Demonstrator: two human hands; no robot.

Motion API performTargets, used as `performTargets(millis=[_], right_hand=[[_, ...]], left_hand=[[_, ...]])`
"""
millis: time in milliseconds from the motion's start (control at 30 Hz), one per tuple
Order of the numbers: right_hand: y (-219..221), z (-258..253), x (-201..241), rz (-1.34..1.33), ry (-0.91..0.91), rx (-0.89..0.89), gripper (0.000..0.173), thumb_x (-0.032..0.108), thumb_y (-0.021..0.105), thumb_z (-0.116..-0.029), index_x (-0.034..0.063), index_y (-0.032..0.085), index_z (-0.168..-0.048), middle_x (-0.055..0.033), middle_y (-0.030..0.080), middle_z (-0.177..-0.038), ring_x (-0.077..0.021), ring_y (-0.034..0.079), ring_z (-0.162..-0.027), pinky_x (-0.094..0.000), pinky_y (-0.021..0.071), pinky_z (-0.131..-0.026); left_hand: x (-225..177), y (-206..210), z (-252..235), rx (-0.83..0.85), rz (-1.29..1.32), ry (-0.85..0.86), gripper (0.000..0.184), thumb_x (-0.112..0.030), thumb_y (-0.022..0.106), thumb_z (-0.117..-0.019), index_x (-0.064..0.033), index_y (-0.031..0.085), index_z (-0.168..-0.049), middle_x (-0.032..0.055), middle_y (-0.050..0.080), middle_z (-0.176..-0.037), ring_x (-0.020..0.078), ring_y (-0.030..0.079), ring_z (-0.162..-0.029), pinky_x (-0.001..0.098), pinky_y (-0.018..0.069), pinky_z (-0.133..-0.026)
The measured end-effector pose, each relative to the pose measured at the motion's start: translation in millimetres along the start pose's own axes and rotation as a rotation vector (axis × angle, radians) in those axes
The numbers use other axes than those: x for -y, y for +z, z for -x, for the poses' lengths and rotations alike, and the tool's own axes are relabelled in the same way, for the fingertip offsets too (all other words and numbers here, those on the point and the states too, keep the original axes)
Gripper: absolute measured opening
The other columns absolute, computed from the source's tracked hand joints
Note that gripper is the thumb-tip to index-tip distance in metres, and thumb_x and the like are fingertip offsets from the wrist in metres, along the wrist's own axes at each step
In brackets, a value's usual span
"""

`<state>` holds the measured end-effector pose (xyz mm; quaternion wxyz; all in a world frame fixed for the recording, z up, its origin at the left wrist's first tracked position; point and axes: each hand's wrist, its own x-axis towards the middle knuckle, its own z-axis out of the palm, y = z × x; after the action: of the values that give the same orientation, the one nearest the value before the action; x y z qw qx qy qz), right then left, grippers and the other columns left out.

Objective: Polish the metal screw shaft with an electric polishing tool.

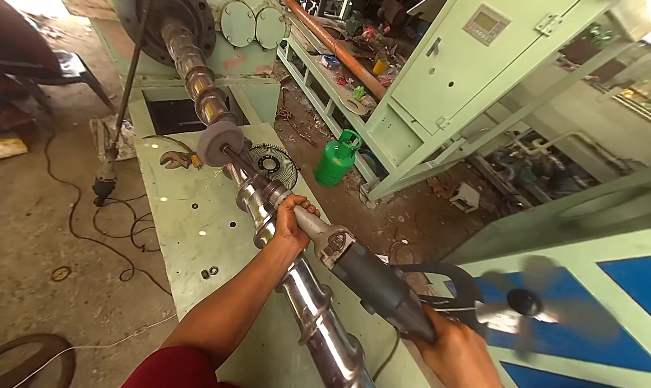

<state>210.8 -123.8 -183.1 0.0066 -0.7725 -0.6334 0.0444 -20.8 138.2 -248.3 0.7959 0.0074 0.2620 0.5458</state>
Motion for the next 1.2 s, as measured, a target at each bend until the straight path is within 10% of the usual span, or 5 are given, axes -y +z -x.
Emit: performTargets(millis=[633, 1200], right_hand=[[30, -35, -30, -0.219, 0.177, 0.155, 0.04, 0.044, 0.079, -0.0791, 0.0107, 0.075, -0.1, -0.0108, 0.072, -0.079, -0.0313, 0.072, -0.077, -0.0619, 0.0553, -0.071], [-35, -4, 10, 0.069, 0.058, 0.072, 0.041, 0.034, 0.076, -0.0825, 0.0037, 0.074, -0.111, -0.0187, 0.074, -0.08, -0.0419, 0.072, -0.074, -0.0649, 0.054, -0.065]], left_hand=[[19, 27, -49, -0.128, -0.191, -0.096, 0.01, -0.011, 0.063, -0.0882, -0.0137, 0.053, -0.088, 0.0011, 0.05, -0.068, 0.0144, 0.053, -0.055, 0.0317, 0.0516, -0.055], [-4, 15, -2, 0.066, 0.072, -0.03, 0.014, -0.013, 0.056, -0.0906, -0.0146, 0.053, -0.077, 0.0003, 0.051, -0.065, 0.0135, 0.054, -0.056, 0.0294, 0.0528, -0.06]])
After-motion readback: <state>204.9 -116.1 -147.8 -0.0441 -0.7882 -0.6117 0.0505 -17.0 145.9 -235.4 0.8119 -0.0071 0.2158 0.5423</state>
